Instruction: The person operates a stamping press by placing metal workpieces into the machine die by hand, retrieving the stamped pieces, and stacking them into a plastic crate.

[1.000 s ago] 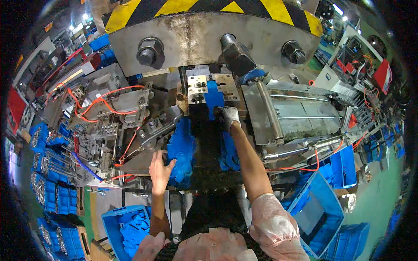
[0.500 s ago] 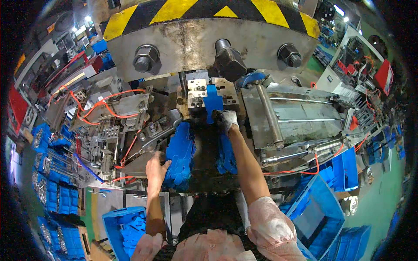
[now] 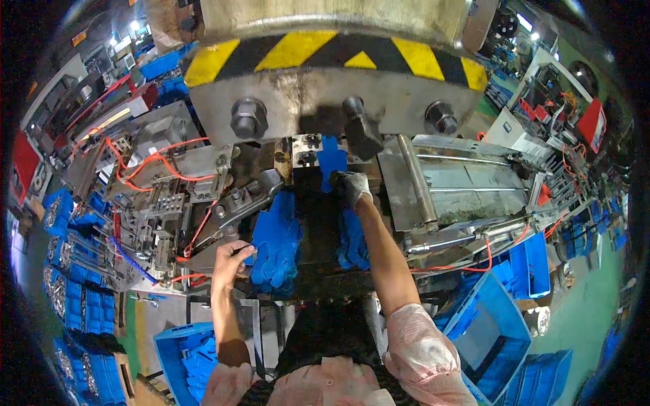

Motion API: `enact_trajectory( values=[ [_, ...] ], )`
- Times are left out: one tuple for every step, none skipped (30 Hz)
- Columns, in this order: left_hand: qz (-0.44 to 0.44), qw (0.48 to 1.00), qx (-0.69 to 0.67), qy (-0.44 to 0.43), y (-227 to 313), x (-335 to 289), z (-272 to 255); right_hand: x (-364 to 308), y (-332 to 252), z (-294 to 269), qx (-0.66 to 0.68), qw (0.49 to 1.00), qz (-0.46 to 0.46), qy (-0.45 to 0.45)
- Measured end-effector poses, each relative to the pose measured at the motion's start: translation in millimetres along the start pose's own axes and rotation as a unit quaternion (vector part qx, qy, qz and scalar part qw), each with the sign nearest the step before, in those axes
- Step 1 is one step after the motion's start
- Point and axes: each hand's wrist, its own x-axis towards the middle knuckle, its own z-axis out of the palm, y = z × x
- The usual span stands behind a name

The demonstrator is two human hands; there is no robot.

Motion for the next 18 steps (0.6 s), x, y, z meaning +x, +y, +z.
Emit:
enact_trajectory(
  values=[
    [-0.023,0.995,-0.097,-0.008,1,-2,0,1,3,0,0.008,1.0,-0.007,-0.015],
    [-0.053,0.985,-0.163,-0.007,4,-7,5,2,6,1,0.009,1.0,-0.006,-0.015],
    [-0.053,0.985,-0.162,-0.008,3,-9,12,1,10,2,0.053,0.999,-0.008,0.002],
    [-0.045,0.98,-0.196,0.002,-2,-12,17,-2,9,7,0.097,0.995,-0.01,0.013],
    [-0.037,0.972,-0.23,0.017,-8,-16,19,-9,2,15,0.099,0.995,-0.009,0.004],
    [-0.038,0.966,-0.255,0.024,-14,-19,19,-16,-5,22,0.176,0.984,0.036,0.013],
    [-0.042,0.962,-0.269,0.03,-7,-23,26,-16,-3,18,0.249,0.965,0.08,0.031],
    [-0.045,0.96,-0.276,0.029,-6,-25,31,-15,-1,19,0.248,0.965,0.081,0.03],
    [-0.049,0.957,-0.284,0.03,-6,-27,34,-19,4,17,0.254,0.965,0.065,0.026],
    [-0.042,0.957,-0.287,0.027,-2,-28,41,-18,11,13,0.26,0.964,0.049,0.025],
    [-0.043,0.956,-0.288,0.026,0,-30,45,-13,15,12,0.266,0.963,0.034,0.023],
    [-0.045,0.954,-0.295,0.026,1,-31,48,-11,21,11,0.273,0.962,0.018,0.02],
    [-0.046,0.953,-0.3,0.022,5,-32,52,-1,20,9,0.281,0.96,0.002,0.02],
    [-0.051,0.954,-0.295,0.03,8,-36,51,0,27,12,0.288,0.957,-0.013,0.011],
    [-0.051,0.954,-0.295,0.035,8,-39,51,-2,37,9,0.296,0.955,-0.027,0.004],
    [-0.049,0.954,-0.295,0.006,13,-33,64,28,16,-3,0.299,0.953,-0.049,0.023],
    [-0.05,0.955,-0.293,0.001,14,-34,66,3,42,-18,0.305,0.95,-0.064,0.019],
    [-0.052,0.954,-0.294,0.004,18,-34,71,19,42,-13,0.311,0.947,-0.079,0.019]
  ],
)
